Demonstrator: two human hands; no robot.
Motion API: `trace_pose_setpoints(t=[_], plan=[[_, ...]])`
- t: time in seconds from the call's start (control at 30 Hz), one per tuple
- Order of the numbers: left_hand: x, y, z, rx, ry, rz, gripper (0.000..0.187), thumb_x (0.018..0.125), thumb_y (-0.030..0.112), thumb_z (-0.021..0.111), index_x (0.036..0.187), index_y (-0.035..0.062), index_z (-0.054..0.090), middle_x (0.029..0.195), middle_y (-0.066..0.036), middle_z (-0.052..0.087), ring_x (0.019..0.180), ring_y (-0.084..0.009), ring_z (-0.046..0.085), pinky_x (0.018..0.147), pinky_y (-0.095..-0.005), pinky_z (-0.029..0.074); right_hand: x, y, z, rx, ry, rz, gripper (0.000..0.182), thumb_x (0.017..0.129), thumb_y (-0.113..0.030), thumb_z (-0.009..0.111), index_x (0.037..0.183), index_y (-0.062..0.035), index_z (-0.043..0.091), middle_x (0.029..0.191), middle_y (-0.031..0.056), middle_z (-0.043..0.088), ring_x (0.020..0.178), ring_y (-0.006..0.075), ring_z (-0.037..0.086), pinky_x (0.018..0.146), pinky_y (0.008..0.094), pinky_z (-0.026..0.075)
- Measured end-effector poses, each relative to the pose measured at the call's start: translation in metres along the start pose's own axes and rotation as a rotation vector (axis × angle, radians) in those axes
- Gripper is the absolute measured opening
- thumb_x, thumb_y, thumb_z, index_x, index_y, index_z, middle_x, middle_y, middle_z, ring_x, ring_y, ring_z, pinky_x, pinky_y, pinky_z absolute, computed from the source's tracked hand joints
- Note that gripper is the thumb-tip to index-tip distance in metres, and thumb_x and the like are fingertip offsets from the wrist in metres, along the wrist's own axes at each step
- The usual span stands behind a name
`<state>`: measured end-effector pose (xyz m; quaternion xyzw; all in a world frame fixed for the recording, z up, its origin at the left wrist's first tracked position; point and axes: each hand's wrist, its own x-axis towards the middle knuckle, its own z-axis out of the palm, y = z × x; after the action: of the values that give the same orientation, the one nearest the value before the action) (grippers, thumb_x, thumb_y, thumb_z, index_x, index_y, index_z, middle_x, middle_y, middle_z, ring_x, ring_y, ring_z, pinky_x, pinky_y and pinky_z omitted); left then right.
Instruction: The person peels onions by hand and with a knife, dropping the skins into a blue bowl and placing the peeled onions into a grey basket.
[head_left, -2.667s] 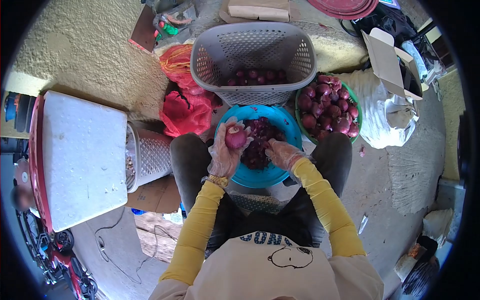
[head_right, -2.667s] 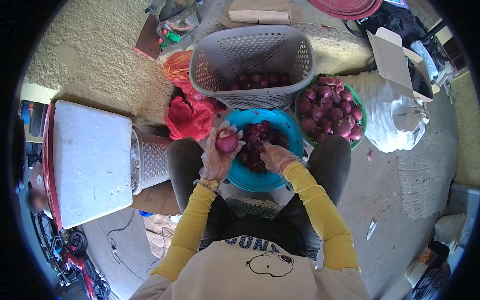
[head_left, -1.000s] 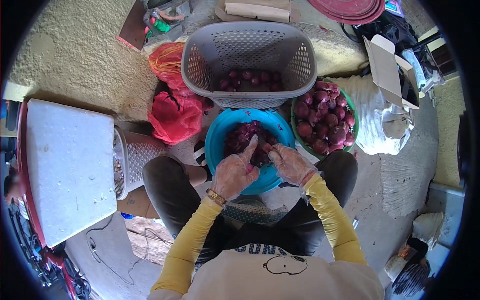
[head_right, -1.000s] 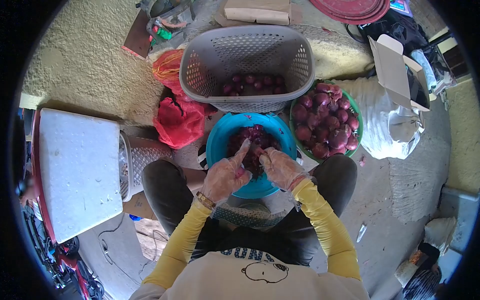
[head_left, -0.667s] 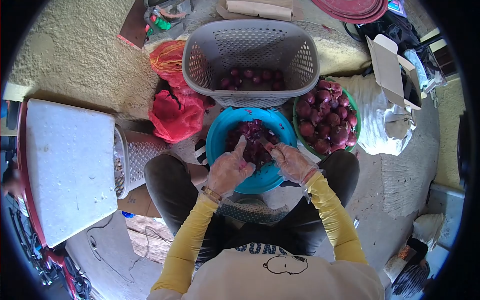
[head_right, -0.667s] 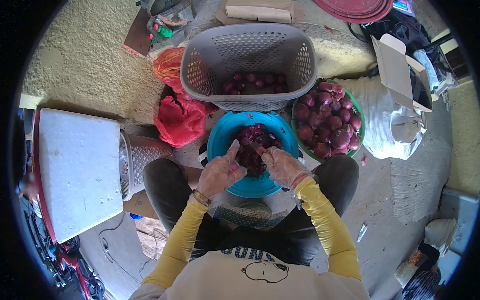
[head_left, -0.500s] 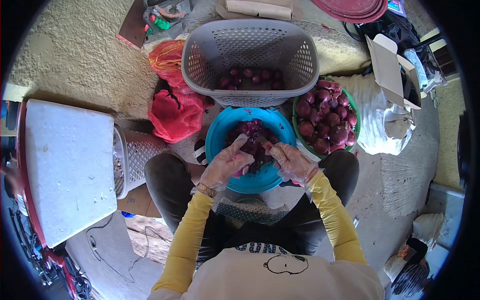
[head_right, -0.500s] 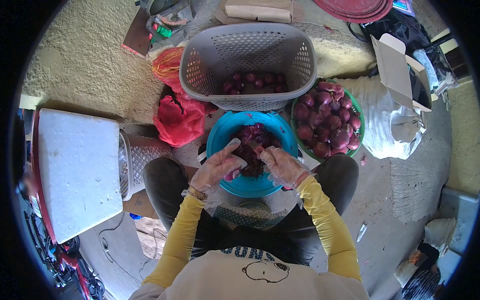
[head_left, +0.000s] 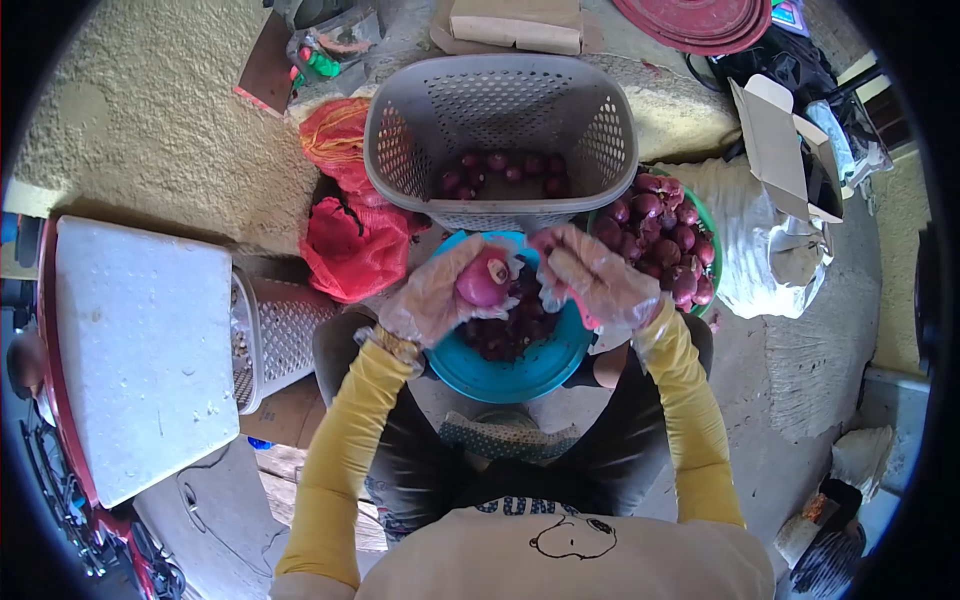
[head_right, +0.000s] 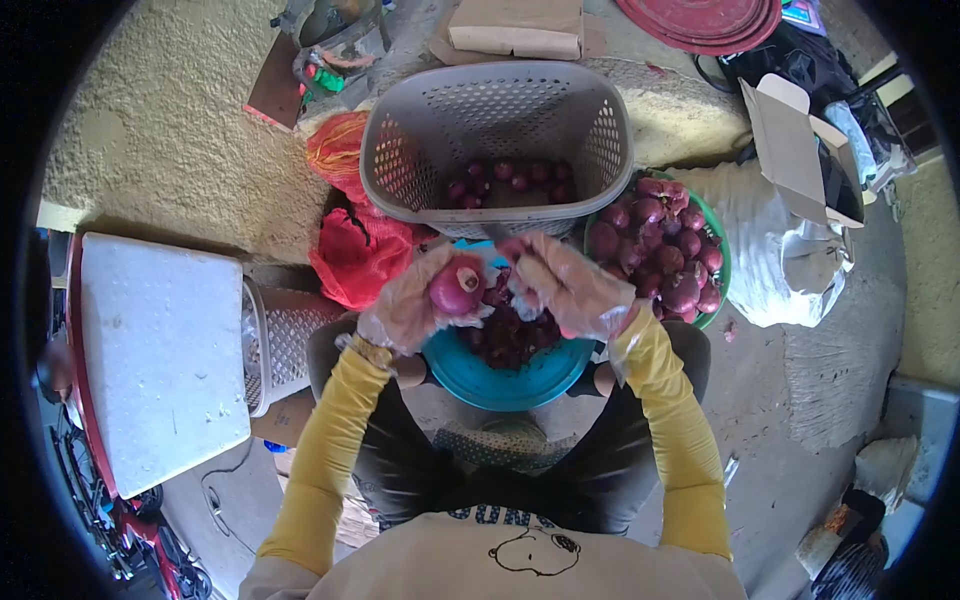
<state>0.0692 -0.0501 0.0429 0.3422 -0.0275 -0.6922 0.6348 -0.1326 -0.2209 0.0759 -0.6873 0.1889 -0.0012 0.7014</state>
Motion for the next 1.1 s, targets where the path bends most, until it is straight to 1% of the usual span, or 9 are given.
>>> trace_pose_setpoints(t=[0.07, 0.17, 0.43, 0.5, 0.6, 0.73, 0.8, 0.9, 1.1], plan=[[0.019, 0.022, -0.006, 0.042, -0.266, 0.06, 0.055, 0.108, 0.043, 0.046, 0.137, -0.0041, 0.052, 0.12, -0.022, 0.067, 0.104, -0.0363, 0.07, 0.084, -0.05, 0.064, 0.016, -0.014, -0.007, 0.074, 0.035, -0.07, 0.034, 0.11, -0.028, 0.05, 0.135, -0.0055, 0.05, 0.097, -0.0001, 0.057, 0.082, 0.0071, 0.052, 0.074, 0.0239, 0.048], [0.047, 0.032, 0.003, 0.086, -0.046, 0.088, 0.059, 0.105, 0.049, 0.05, 0.131, -0.0031, 0.057, 0.117, -0.02, 0.068, 0.105, -0.033, 0.07, 0.083, -0.0491, 0.064, 0.034, -0.033, -0.013, -0.098, 0.19, -0.118, 0.046, 0.1, -0.032, 0.068, 0.13, -0.001, 0.052, 0.104, 0.0028, 0.063, 0.091, 0.0079, 0.055, 0.08, 0.0261, 0.049], [0.064, 0.04, 0.008, 0.043, 0.041, 0.179, 0.053, 0.105, 0.046, 0.052, 0.128, -0.0011, 0.059, 0.123, -0.015, 0.065, 0.106, -0.025, 0.068, 0.088, -0.0415, 0.063, 0.063, 0.005, -0.009, -0.028, 0.218, -0.213, 0.037, 0.098, -0.026, 0.072, 0.12, -0.0009, 0.057, 0.096, 0.0026, 0.059, 0.084, 0.011, 0.052, 0.076, 0.0305, 0.049], [0.07, 0.037, 0.002, 0.022, 0.01, 0.167, 0.055, 0.104, 0.047, 0.053, 0.13, -0.0015, 0.058, 0.121, -0.014, 0.066, 0.105, -0.0244, 0.068, 0.085, -0.0421, 0.063, 0.058, -0.005, -0.011, -0.499, 0.301, -0.132, 0.035, 0.098, -0.025, 0.072, 0.117, -0.001, 0.057, 0.091, 0.0021, 0.055, 0.08, 0.0109, 0.048, 0.073, 0.0292, 0.047], [0.07, 0.037, -0.004, 0.038, -0.051, 0.161, 0.058, 0.104, 0.049, 0.054, 0.133, -0.002, 0.058, 0.118, -0.013, 0.067, 0.103, -0.0234, 0.068, 0.082, -0.0429, 0.064, 0.06, 0.006, -0.016, -0.353, 0.256, -0.188, 0.037, 0.097, -0.027, 0.074, 0.117, -0.001, 0.056, 0.089, 0.0017, 0.055, 0.08, 0.0113, 0.049, 0.073, 0.0286, 0.047], [0.065, 0.039, -0.002, 0.15, 0.044, 0.192, 0.061, 0.105, 0.048, 0.05, 0.136, -0.0047, 0.055, 0.125, -0.017, 0.064, 0.106, -0.025, 0.068, 0.078, -0.0385, 0.065, 0.067, 0.011, -0.012, -0.268, 0.302, -0.273, 0.04, 0.101, -0.036, 0.067, 0.117, -0.0017, 0.056, 0.088, -0.0003, 0.054, 0.077, 0.0107, 0.048, 0.07, 0.0277, 0.046], [0.068, 0.038, -0.007, 0.117, 0.079, 0.171, 0.061, 0.105, 0.048, 0.05, 0.136, -0.0048, 0.055, 0.125, -0.018, 0.064, 0.106, -0.0263, 0.068, 0.08, -0.0399, 0.065, 0.061, 0.002, -0.01, -0.07, 0.301, -0.024, 0.041, 0.106, -0.043, 0.055, 0.117, -0.0035, 0.056, 0.087, -0.001, 0.054, 0.074, 0.0088, 0.048, 0.067, 0.0255, 0.045], [0.068, 0.04, -0.011, 0.072, 0.085, 0.141, 0.06, 0.105, 0.047, 0.05, 0.136, -0.0043, 0.054, 0.124, -0.019, 0.064, 0.106, -0.0286, 0.068, 0.083, -0.0424, 0.064, 0.071, 0.027, -0.019, 0.104, 0.253, -0.031, 0.04, 0.11, -0.043, 0.045, 0.119, -0.0058, 0.057, 0.086, -0.0014, 0.053, 0.069, 0.0075, 0.048, 0.064, 0.0236, 0.045], [0.074, 0.036, -0.012, -0.017, -0.03, 0.161, 0.059, 0.106, 0.047, 0.05, 0.14, -0.0016, 0.052, 0.123, -0.018, 0.064, 0.107, -0.0295, 0.067, 0.087, -0.0441, 0.063, 0.075, 0.036, -0.026, 0.434, 0.234, -0.034, 0.032, 0.11, -0.037, 0.046, 0.123, -0.0104, 0.057, 0.087, -0.0025, 0.052, 0.067, 0.0076, 0.047, 0.062, 0.0233, 0.046]])
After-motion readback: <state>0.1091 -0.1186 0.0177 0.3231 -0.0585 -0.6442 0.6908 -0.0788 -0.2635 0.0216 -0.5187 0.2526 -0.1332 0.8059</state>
